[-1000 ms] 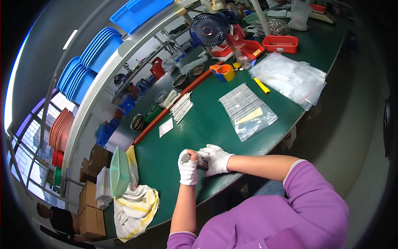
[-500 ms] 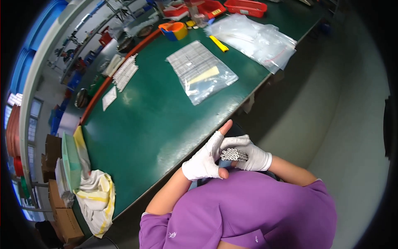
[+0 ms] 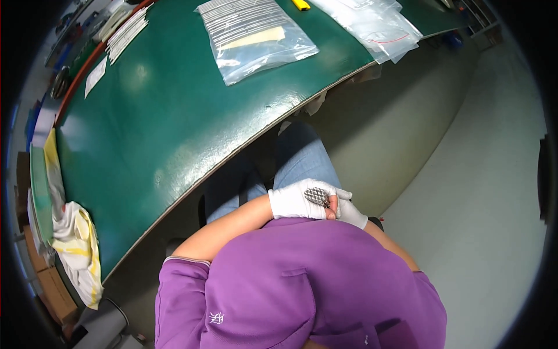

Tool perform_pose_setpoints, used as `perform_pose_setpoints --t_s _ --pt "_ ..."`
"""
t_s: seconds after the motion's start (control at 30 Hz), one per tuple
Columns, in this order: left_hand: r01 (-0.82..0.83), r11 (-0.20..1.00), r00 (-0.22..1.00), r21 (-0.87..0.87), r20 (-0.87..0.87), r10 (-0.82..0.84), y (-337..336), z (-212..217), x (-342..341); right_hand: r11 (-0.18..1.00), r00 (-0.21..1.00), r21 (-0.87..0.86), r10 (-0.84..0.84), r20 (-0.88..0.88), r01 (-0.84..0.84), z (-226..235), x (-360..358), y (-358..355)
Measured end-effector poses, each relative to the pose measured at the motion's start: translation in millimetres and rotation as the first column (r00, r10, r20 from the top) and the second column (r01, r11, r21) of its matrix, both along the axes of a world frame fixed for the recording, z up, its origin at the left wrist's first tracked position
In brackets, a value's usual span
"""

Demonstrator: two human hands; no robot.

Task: Counting, weighing, and packing small metal pins into plastic bags at an industrial workbench.

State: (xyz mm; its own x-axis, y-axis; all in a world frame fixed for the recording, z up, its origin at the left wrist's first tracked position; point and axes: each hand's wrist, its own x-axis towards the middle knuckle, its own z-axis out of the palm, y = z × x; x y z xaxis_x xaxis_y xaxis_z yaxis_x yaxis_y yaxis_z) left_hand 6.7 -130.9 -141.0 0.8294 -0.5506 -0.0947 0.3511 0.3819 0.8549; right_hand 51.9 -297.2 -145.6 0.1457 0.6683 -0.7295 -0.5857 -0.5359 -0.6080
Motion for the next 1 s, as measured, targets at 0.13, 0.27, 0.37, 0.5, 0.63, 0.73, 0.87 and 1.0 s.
perform_pose_setpoints --t_s 0.13,0.27,0.37,0.5,0.63,0.73,0.87,1.0 --pt "-0.008 0.997 1.0 0.071 0.002 0.007 -2 -2 -2 0.974 0.965 0.191 0.074 0.252 -0.124 -23 -4 -15" --pt "0.024 0.996 0.998 0.087 -0.057 -0.019 -2 -6 -3 0.958 0.986 0.24 -0.132 -0.106 0.155 -43 -3 -19" --pt "-0.028 0.998 0.999 0.06 -0.026 0.029 -1 -7 -5 0.971 0.981 0.238 -0.065 0.182 0.02 -45 -6 -17" --pt "-0.029 0.997 0.997 0.076 -0.065 0.034 4 -7 -9 0.958 0.986 0.237 -0.143 -0.084 0.159 -44 -4 -10" --pt "-0.088 0.994 0.995 0.063 -0.031 0.09 10 -10 -12 0.809 0.745 0.41 -0.052 -0.665 0.422 -61 0 -3" --pt "-0.139 0.988 0.99 0.071 -0.028 0.141 14 -10 -16 0.869 0.947 0.468 0.0 -0.321 0.158 -59 -2 2" --pt "-0.225 0.971 0.974 -0.078 -0.029 0.223 27 6 -15 0.915 0.823 0.179 0.222 0.523 -0.361 -16 11 25" --pt "-0.501 0.813 0.826 -0.297 0.116 0.551 49 47 -12 0.877 0.884 0.303 0.237 0.403 -0.374 66 37 68"
